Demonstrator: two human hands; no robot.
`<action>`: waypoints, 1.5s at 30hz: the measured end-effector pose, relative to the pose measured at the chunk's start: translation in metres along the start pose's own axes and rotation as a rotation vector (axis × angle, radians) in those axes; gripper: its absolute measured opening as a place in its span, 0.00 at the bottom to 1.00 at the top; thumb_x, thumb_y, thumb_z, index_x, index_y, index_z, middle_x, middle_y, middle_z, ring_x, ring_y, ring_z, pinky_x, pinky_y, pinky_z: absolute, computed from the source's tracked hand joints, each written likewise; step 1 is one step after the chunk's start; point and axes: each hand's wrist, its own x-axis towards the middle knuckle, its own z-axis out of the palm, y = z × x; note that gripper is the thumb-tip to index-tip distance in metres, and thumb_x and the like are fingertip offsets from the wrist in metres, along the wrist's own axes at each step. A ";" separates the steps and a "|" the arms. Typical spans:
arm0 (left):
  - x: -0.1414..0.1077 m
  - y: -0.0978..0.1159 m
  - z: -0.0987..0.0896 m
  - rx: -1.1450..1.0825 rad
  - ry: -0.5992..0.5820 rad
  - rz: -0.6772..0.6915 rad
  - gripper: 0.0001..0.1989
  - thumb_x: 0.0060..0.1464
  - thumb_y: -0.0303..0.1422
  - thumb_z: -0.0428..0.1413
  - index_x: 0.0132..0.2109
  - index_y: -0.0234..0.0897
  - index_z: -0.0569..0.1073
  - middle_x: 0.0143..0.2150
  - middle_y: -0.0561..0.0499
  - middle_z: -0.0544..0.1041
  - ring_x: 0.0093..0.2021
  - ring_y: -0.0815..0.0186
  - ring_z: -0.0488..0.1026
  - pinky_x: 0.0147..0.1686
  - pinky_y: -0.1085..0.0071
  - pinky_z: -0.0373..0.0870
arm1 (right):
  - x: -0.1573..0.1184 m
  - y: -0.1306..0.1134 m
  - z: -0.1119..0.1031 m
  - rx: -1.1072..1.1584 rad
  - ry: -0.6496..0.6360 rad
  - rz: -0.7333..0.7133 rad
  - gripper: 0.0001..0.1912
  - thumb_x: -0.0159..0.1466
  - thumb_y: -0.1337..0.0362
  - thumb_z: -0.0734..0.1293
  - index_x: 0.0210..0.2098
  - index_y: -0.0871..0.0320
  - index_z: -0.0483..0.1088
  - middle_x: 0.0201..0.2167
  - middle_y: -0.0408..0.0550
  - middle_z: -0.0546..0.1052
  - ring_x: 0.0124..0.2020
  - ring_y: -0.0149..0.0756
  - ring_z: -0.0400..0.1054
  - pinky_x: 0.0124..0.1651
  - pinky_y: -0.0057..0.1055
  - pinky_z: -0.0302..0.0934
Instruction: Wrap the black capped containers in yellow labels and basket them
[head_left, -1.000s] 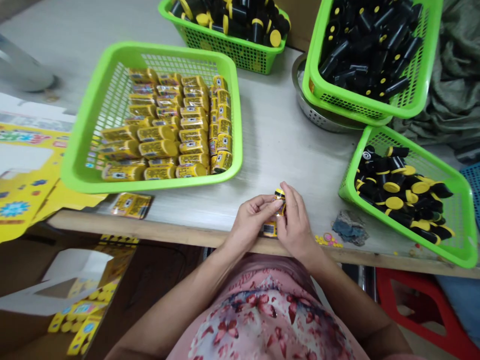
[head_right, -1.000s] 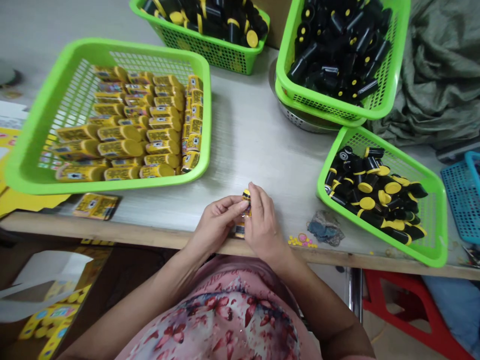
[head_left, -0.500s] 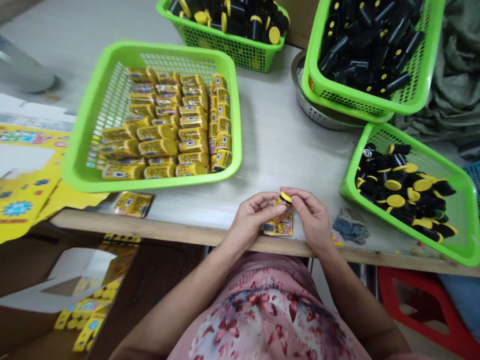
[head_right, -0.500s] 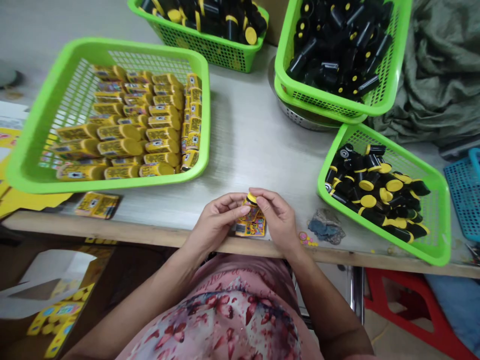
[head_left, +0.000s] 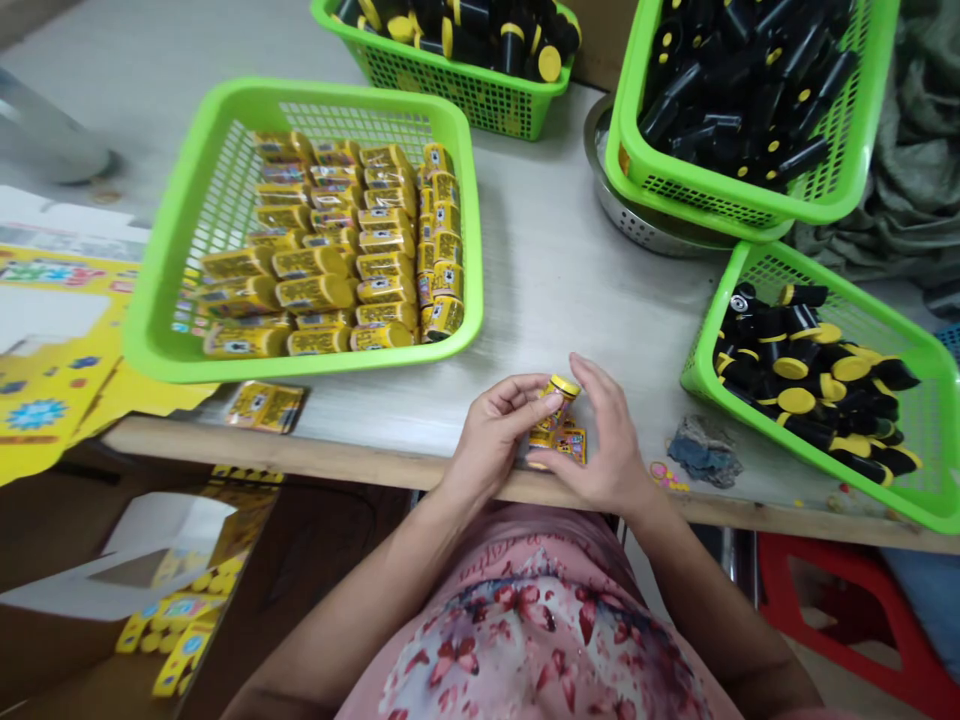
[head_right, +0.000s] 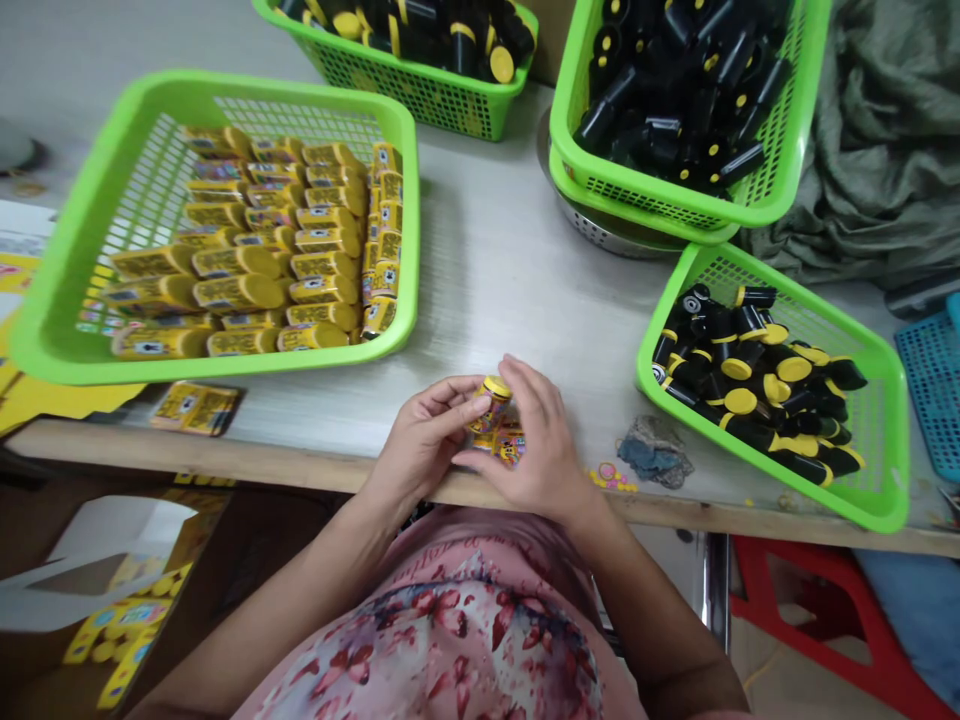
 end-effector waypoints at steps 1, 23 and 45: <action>0.000 -0.001 0.000 0.006 0.001 0.013 0.18 0.35 0.32 0.74 0.37 0.37 0.81 0.33 0.53 0.83 0.33 0.68 0.77 0.39 0.73 0.73 | -0.001 -0.001 0.002 -0.077 0.012 -0.045 0.38 0.62 0.60 0.71 0.68 0.55 0.53 0.62 0.60 0.68 0.64 0.50 0.62 0.63 0.54 0.63; 0.000 0.013 -0.005 0.008 -0.282 -0.275 0.17 0.41 0.42 0.72 0.31 0.31 0.82 0.28 0.42 0.83 0.30 0.59 0.81 0.32 0.70 0.77 | 0.000 -0.004 -0.004 -0.004 0.084 -0.111 0.36 0.61 0.73 0.67 0.66 0.53 0.54 0.52 0.54 0.75 0.54 0.44 0.72 0.55 0.44 0.71; -0.005 0.008 -0.001 -0.046 -0.168 -0.156 0.17 0.36 0.42 0.73 0.32 0.34 0.84 0.28 0.48 0.82 0.27 0.66 0.77 0.31 0.73 0.73 | -0.001 0.001 -0.005 0.074 0.007 -0.113 0.32 0.62 0.73 0.65 0.64 0.52 0.56 0.52 0.54 0.75 0.55 0.44 0.71 0.56 0.45 0.71</action>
